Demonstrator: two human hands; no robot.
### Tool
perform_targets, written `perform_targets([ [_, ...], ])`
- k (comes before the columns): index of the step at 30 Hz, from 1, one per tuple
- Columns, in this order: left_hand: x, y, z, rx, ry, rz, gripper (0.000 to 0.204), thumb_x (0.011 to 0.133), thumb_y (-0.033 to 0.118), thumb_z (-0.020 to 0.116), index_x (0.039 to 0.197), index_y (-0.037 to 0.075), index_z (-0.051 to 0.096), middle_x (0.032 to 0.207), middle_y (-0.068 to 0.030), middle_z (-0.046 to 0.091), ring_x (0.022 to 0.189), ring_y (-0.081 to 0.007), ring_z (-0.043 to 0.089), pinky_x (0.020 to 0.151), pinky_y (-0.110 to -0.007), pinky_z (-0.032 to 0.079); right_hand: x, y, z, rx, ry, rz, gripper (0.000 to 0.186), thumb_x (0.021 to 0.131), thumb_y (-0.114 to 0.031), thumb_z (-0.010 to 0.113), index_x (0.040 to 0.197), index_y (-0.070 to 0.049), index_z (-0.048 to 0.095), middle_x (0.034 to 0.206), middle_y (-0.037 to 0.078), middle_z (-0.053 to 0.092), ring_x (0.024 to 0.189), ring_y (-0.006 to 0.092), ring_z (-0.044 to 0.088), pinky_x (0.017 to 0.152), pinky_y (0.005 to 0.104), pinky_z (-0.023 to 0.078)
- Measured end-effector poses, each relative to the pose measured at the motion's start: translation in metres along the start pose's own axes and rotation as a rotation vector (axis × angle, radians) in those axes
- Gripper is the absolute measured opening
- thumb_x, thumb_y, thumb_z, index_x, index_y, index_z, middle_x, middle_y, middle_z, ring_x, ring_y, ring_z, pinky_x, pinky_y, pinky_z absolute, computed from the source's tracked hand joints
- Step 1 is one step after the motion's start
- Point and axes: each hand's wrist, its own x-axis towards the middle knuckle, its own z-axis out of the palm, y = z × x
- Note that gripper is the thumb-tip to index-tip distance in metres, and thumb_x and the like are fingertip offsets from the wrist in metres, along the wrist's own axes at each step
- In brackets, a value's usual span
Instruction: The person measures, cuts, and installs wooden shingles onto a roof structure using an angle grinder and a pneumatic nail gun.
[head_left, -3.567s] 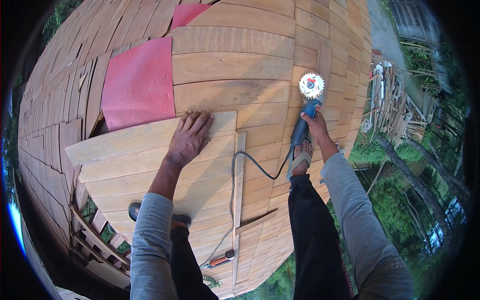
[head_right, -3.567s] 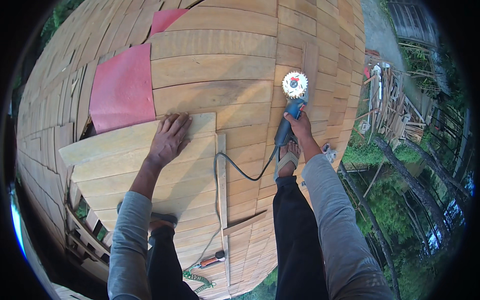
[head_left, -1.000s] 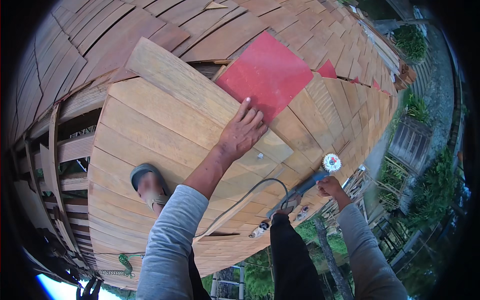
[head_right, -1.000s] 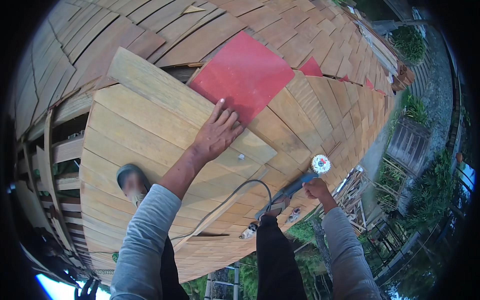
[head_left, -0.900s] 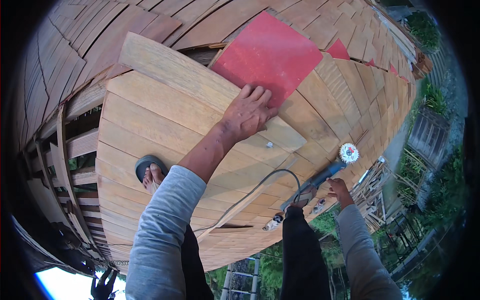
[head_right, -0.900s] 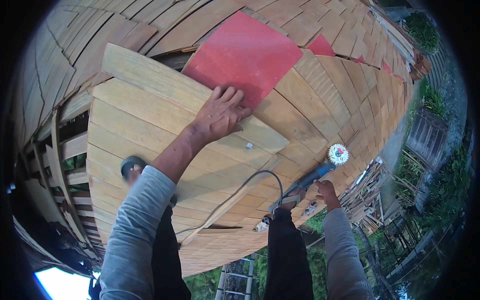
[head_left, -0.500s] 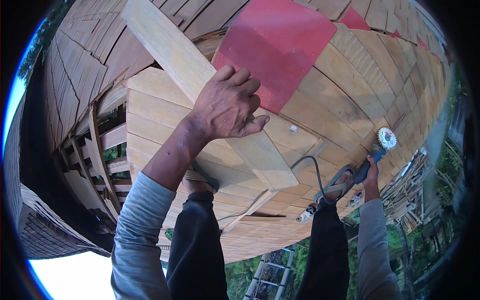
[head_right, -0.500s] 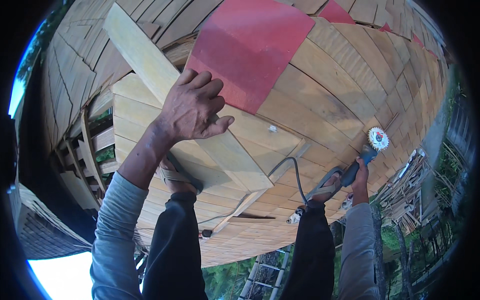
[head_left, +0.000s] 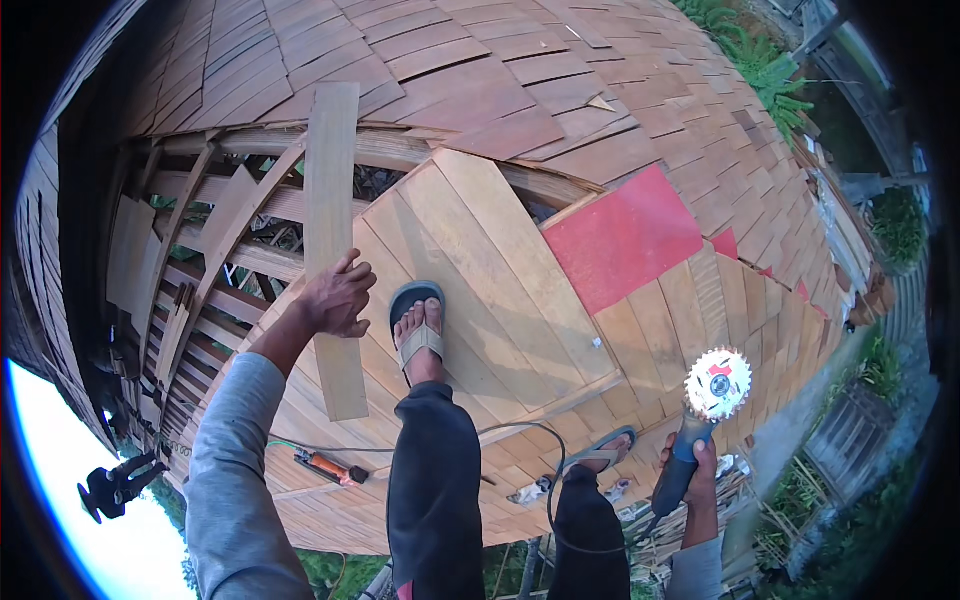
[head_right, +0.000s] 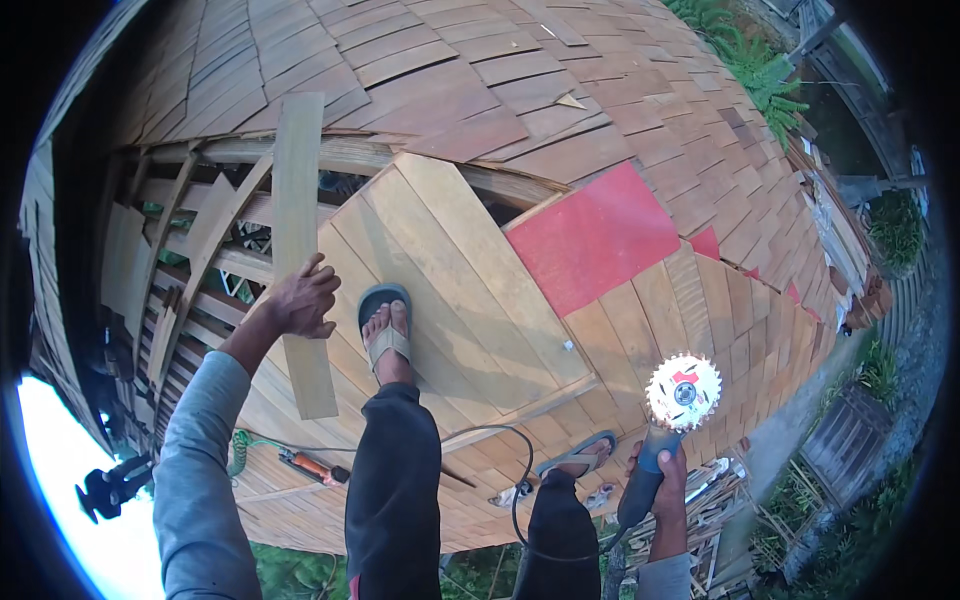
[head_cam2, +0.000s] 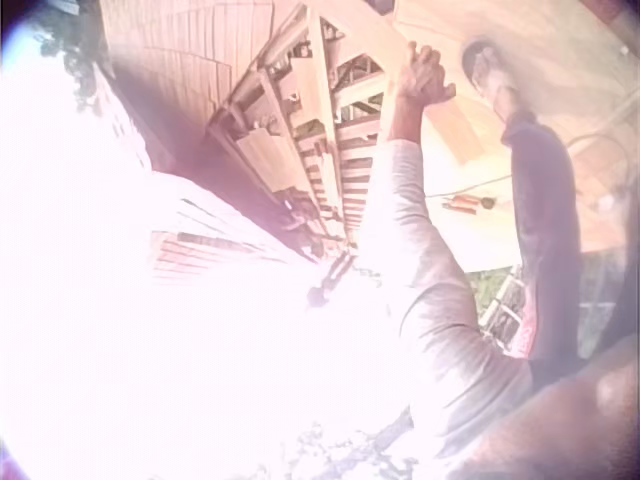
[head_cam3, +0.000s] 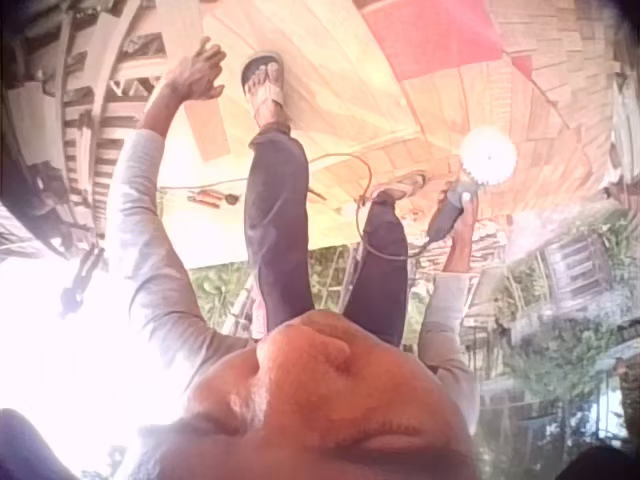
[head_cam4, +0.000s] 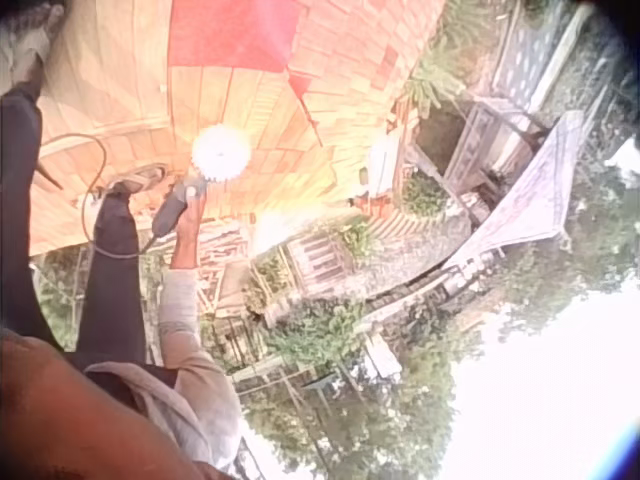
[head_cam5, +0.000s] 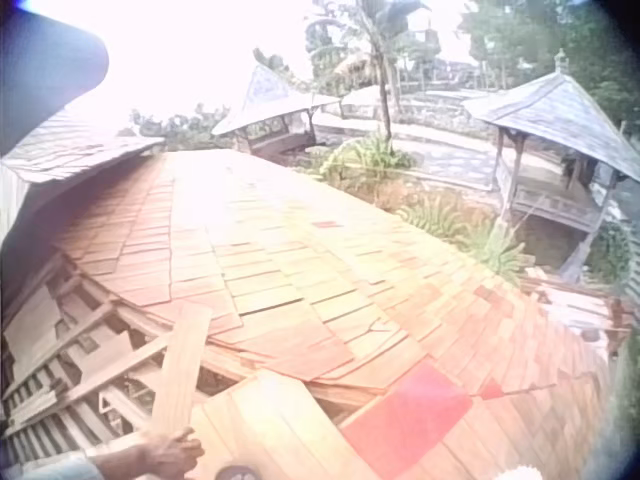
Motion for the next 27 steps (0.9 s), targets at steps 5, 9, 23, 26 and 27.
perform_targets([
  [5, 0.022, 0.005, 0.058, -0.012, 0.142, -0.014, 0.044, 0.069, 0.048, 0.071, 0.085, 0.007, 0.075, 0.117, -0.0099, 0.060, 0.127, -0.0253, 0.050, 0.127, -0.053, 0.021, 0.013, -0.043, 0.075, -0.051, -0.104, -0.243, 0.061, 0.087, -0.043, 0.073, 0.124, 0.000, 0.052, 0.103, 0.014, 0.064, 0.097, 0.0260, 0.068, 0.075, 0.0382, 0.061],
  [9, 0.043, 0.000, 0.084, -0.058, 0.390, -0.191, 0.076, 0.076, 0.050, 0.074, 0.136, 0.007, 0.059, 0.159, -0.0141, 0.038, 0.155, -0.0305, 0.025, 0.129, -0.059, 0.008, 0.021, -0.052, 0.113, 0.086, -0.100, -0.226, 0.062, 0.084, -0.025, 0.076, 0.132, 0.002, 0.048, 0.107, 0.016, 0.062, 0.100, 0.0291, 0.070, 0.079, 0.0435, 0.064],
  [23, 0.113, -0.015, 0.068, -0.439, 0.711, -0.747, 0.097, 0.087, 0.042, 0.068, 0.161, -0.002, 0.023, 0.172, -0.0215, 0.012, 0.161, -0.0347, 0.005, 0.127, -0.060, -0.005, 0.059, -0.067, 0.198, 0.136, -0.046, -0.214, 0.066, 0.098, -0.049, 0.057, 0.139, 0.002, 0.051, 0.109, 0.018, 0.067, 0.094, 0.0322, 0.072, 0.086, 0.0466, 0.063],
  [26, 0.143, -0.021, 0.051, -0.433, 0.793, -0.834, 0.096, 0.087, 0.043, 0.067, 0.160, -0.001, 0.024, 0.172, -0.0222, 0.011, 0.161, -0.0363, 0.006, 0.128, -0.059, -0.002, 0.080, -0.092, 0.203, 0.121, -0.092, -0.241, 0.060, 0.096, -0.045, 0.060, 0.133, 0.002, 0.054, 0.114, 0.018, 0.066, 0.100, 0.0341, 0.073, 0.090, 0.0504, 0.063],
  [27, 0.149, -0.014, 0.044, -0.485, 0.798, -0.812, 0.092, 0.089, 0.044, 0.066, 0.161, 0.001, 0.026, 0.171, -0.0235, 0.011, 0.160, -0.0381, 0.007, 0.128, -0.058, 0.001, 0.090, -0.103, 0.191, 0.114, -0.164, -0.239, 0.060, 0.096, -0.046, 0.060, 0.134, 0.001, 0.054, 0.116, 0.018, 0.065, 0.099, 0.0334, 0.073, 0.087, 0.0496, 0.063],
])
